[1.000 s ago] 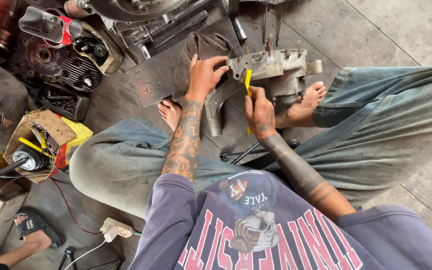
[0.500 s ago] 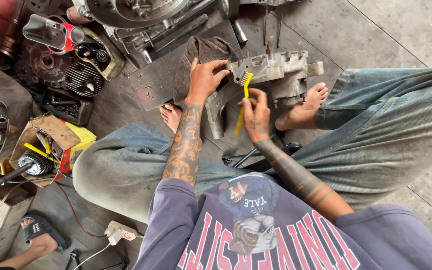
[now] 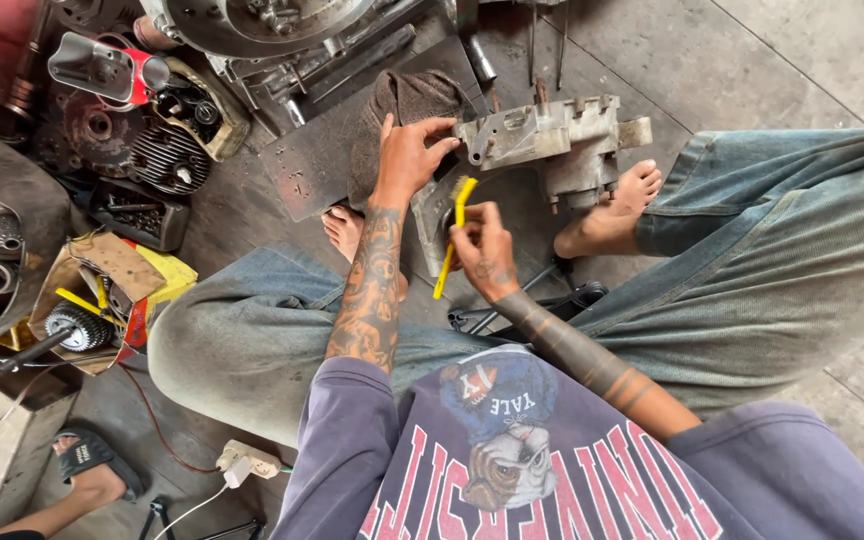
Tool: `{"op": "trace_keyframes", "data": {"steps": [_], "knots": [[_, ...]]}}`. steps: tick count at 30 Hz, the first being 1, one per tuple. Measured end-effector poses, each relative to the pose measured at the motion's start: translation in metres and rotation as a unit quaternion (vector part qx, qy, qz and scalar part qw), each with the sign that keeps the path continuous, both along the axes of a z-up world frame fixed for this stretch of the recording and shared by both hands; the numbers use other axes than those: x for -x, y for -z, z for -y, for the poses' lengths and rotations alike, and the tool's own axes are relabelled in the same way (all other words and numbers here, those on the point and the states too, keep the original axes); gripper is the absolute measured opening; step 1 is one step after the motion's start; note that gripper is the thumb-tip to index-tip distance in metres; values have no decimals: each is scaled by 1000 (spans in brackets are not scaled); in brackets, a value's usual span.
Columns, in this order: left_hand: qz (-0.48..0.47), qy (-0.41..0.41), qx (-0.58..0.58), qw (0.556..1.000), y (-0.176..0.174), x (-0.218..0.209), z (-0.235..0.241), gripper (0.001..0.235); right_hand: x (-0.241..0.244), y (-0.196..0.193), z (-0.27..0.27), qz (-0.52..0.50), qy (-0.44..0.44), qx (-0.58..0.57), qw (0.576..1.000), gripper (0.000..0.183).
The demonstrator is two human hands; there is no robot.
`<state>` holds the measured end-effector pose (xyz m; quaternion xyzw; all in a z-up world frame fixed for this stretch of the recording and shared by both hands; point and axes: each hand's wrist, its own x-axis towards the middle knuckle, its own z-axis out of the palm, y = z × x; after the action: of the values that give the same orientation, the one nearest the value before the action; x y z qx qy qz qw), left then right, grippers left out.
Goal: Cleaning a motorcycle engine casing using a small brush after removing it from its packaging.
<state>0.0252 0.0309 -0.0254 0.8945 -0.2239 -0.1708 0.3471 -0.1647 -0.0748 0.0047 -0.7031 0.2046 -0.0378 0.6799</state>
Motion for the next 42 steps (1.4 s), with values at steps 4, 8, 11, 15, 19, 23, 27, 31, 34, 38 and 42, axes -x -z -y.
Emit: {"op": "trace_keyframes", "data": {"steps": [4,8,11,15,19,23,27,31,34,38,42], "knots": [[-21,-7,-1,1000,-4,2,1,32,-11,-12,39,14,72,67,995,25],[-24,-5,-3,1000,-7,-2,3,32,-14,9,14,-53,6,132,990,30],[-20,-4,-12,1000,-8,0,2,32,3,26,-3,-54,-33,115,991,29],[-28,-5,-1,1000,-10,1,2,32,-8,-9,31,-33,26,170,984,28],[-23,-7,-6,1000,-9,1,1,32,-11,6,21,-50,-28,233,971,26],[-13,-8,-11,1000,-5,0,2,32,8,16,-3,-60,-72,222,971,31],[-27,-7,-5,1000,-12,2,2,32,-9,-4,34,-48,15,228,972,26],[-31,-6,-5,999,-11,-1,3,32,-4,17,13,-41,-36,228,972,27],[-35,-8,-9,999,-14,1,1,32,4,5,4,-32,-64,216,974,27],[-35,-11,-1,999,-17,-1,3,32,-17,-8,34,-2,46,185,982,22],[-30,-5,-8,1000,-14,-1,2,33,-5,18,10,-50,-48,214,974,23]]}}
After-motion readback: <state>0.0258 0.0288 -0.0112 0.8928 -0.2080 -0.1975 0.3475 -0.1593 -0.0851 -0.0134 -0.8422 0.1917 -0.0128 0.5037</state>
